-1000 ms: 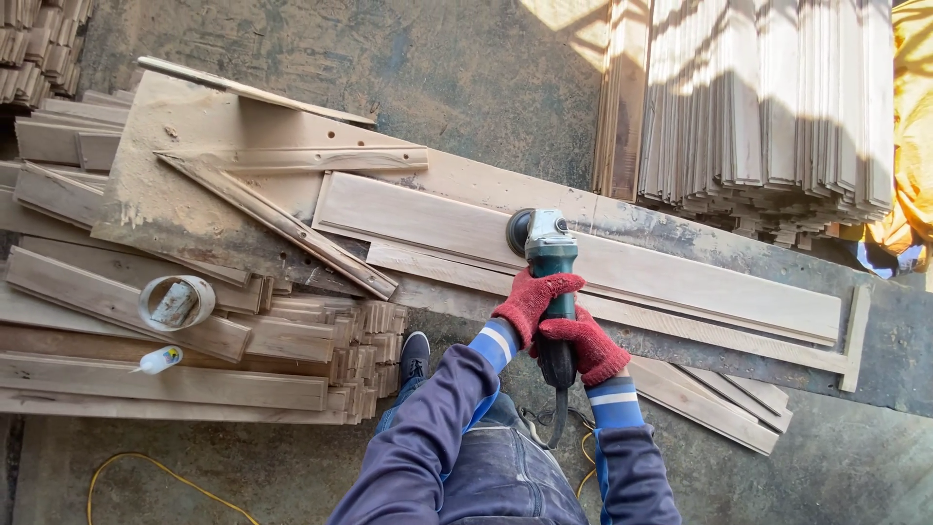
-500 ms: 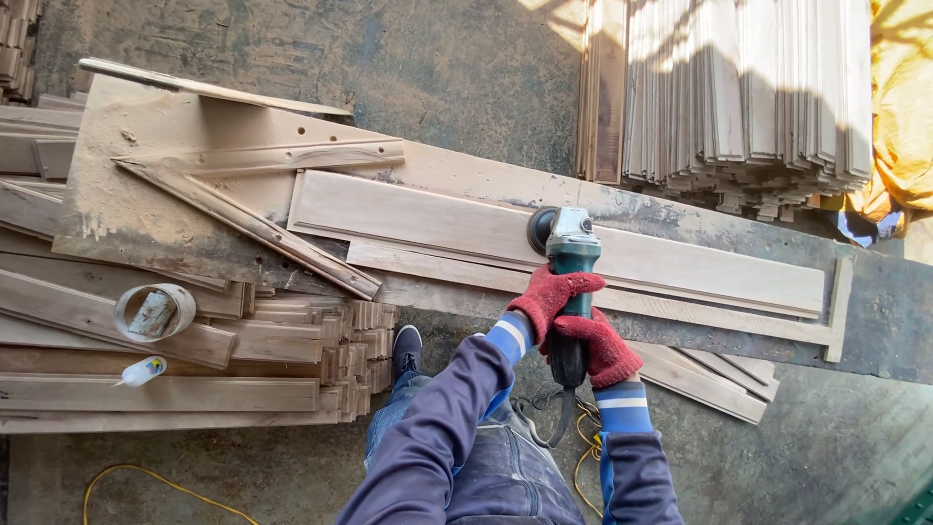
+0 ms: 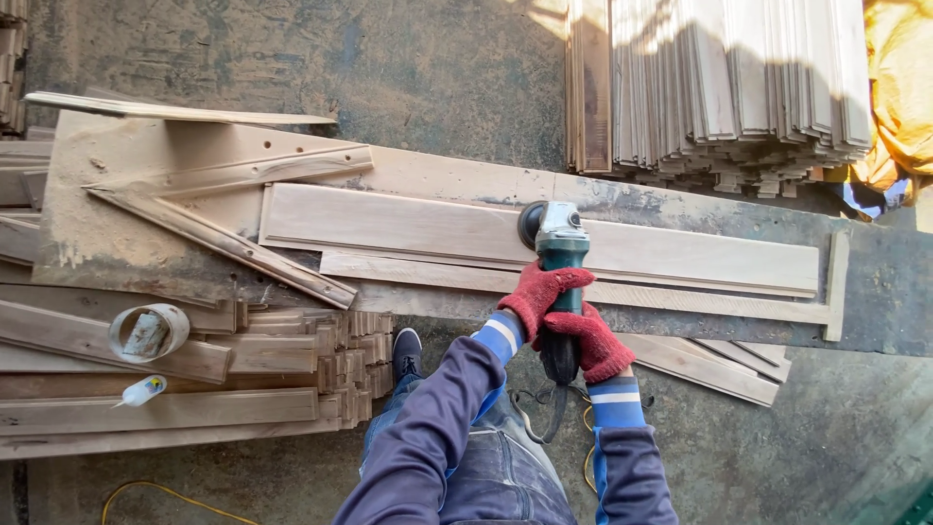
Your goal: Using an angle grinder with a sanding attachment to smooth wood planks.
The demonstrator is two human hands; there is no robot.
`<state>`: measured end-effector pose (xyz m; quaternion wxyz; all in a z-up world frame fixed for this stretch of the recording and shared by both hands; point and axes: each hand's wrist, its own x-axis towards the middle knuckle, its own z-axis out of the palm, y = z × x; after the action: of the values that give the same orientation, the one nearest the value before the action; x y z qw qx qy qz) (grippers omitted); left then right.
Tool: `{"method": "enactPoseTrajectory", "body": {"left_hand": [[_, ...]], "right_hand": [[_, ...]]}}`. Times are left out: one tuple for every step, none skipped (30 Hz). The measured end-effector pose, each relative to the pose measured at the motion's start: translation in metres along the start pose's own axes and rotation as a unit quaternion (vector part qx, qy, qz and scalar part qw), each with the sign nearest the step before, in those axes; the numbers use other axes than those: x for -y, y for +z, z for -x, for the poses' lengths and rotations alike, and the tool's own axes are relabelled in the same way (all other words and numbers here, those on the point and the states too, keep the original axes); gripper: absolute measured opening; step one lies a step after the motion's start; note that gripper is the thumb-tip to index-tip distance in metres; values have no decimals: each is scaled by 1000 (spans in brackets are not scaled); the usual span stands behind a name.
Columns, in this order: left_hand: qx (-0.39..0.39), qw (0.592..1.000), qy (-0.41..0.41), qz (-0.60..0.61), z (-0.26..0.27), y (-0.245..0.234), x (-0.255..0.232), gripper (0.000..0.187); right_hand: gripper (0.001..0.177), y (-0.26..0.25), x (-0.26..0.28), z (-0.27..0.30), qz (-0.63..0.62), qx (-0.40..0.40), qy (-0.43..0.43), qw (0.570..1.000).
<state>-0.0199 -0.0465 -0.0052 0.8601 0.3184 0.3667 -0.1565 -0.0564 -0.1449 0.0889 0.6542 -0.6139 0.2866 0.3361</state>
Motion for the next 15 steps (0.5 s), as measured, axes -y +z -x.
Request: {"method": "enactPoseTrajectory", "body": {"left_hand": [[7, 1000, -1, -20, -6, 7, 6, 54], [8, 1000, -3, -20, -7, 18, 13, 54], [9, 999, -9, -50, -10, 28, 18, 58], [10, 997, -15, -80, -12, 38, 23, 61], [9, 997, -15, -80, -16, 44, 29, 61], [22, 996, -22, -88, -20, 51, 34, 63], [36, 994, -29, -96, -23, 58, 41, 64], [35, 994, -30, -96, -29, 60, 46, 64], [48, 993, -29, -107, -35, 61, 50, 63], [62, 991, -29, -118, -40, 63, 55, 61], [60, 991, -28, -117, -40, 62, 54, 61], [54, 992, -29, -108, -39, 62, 54, 62], [48, 993, -28, -100, -38, 61, 51, 62], [47, 994, -26, -100, -39, 56, 50, 62], [45, 996, -28, -75, -39, 52, 48, 62]], "right_hand": [[47, -11, -3, -5, -12, -9, -4, 1000], [47, -22, -2, -5, -12, -11, -3, 1000], [47, -31, -1, -5, -16, -22, -2, 1000], [47, -39, 0, -5, -21, -33, 0, 999], [47, -46, 2, -5, -21, -32, 1, 999], [47, -53, 3, -4, -28, -49, 6, 998], [48, -60, 4, -2, -34, -68, 12, 997], [48, -64, 5, -3, -34, -68, 13, 997], [48, -67, 7, -3, -35, -70, 14, 997], [49, -69, 8, -3, -37, -72, 16, 997], [49, -70, 7, -5, -35, -70, 16, 997], [48, -70, 5, -6, -35, -70, 15, 997], [49, -69, 4, -8, -35, -70, 14, 997], [49, -66, 4, -8, -35, -67, 13, 997], [47, -62, 4, -8, -34, -60, 12, 998]]}}
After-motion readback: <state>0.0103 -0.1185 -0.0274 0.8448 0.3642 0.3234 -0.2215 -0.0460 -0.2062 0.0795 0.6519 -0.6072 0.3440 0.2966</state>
